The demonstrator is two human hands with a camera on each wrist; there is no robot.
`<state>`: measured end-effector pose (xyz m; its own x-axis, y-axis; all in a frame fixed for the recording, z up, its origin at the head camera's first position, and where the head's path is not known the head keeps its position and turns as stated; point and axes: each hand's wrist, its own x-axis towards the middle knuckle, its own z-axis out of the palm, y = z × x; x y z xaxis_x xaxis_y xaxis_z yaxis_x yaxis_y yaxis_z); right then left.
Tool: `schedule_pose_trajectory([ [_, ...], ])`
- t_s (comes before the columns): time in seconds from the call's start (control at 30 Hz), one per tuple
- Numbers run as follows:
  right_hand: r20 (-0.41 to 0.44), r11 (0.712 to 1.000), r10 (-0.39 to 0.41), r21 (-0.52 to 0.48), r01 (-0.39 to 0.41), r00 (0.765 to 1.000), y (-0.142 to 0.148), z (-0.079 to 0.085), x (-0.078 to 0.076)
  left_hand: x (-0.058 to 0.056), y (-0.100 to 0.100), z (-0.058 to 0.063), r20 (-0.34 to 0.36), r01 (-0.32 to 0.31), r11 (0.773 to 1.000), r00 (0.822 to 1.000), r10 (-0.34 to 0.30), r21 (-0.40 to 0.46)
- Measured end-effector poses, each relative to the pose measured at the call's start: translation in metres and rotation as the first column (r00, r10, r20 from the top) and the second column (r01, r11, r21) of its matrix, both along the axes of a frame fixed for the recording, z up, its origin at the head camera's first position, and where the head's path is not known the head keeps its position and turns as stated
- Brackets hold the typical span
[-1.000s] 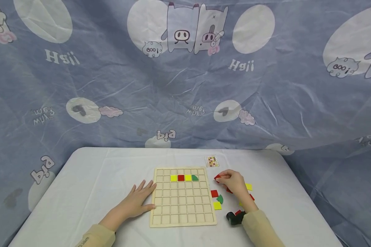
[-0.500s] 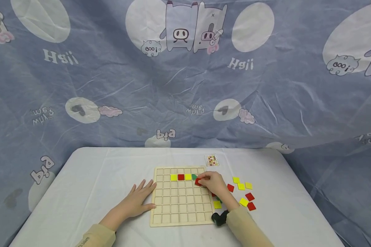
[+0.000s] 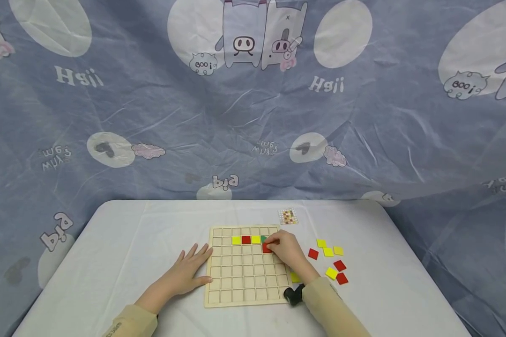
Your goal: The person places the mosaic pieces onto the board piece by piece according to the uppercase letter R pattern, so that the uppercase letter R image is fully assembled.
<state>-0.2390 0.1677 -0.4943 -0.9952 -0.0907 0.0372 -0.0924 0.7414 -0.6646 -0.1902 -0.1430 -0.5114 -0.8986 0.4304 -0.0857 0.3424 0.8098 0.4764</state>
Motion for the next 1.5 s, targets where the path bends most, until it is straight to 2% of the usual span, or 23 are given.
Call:
schedule_pose_trajectory([
  [0.2,0.002,1.0,0.007,0.001,-0.007,1.0,0.0,-0.001,0.001,-0.001,0.0,0.0,0.006,-0.008,1.0,1.0,0.008,-0.012],
  [0.37,0.07,0.998,-0.014,-0.061,0.018,0.997,0.008,0.004,0.002,-0.001,-0.001,0.0,0.009,0.001,1.0,1.0,-0.001,-0.007],
  [0.53,0.141,0.987,-0.069,-0.133,0.088,0.988,0.029,0.013,0.003,-0.001,-0.001,0.0,0.003,0.006,1.0,1.0,-0.006,-0.006],
  [0.7,0.186,0.988,-0.104,-0.097,0.123,0.977,0.052,0.018,0.009,-0.001,-0.001,0.001,0.003,0.001,1.0,1.0,-0.001,0.0],
  [0.93,0.238,0.992,-0.093,-0.063,0.111,0.967,0.072,0.008,0.03,-0.001,-0.001,0.001,0.007,0.005,1.0,1.0,-0.005,0.007],
  [1.2,0.211,0.994,-0.108,0.006,0.109,0.971,0.076,0.001,0.049,0.0,0.0,0.002,0.01,0.0,1.0,1.0,0.0,0.011],
  [1.5,0.195,0.991,-0.13,0.038,0.125,0.972,0.072,0.0,0.051,0.0,-0.001,0.001,0.005,0.007,1.0,1.0,-0.007,0.009],
])
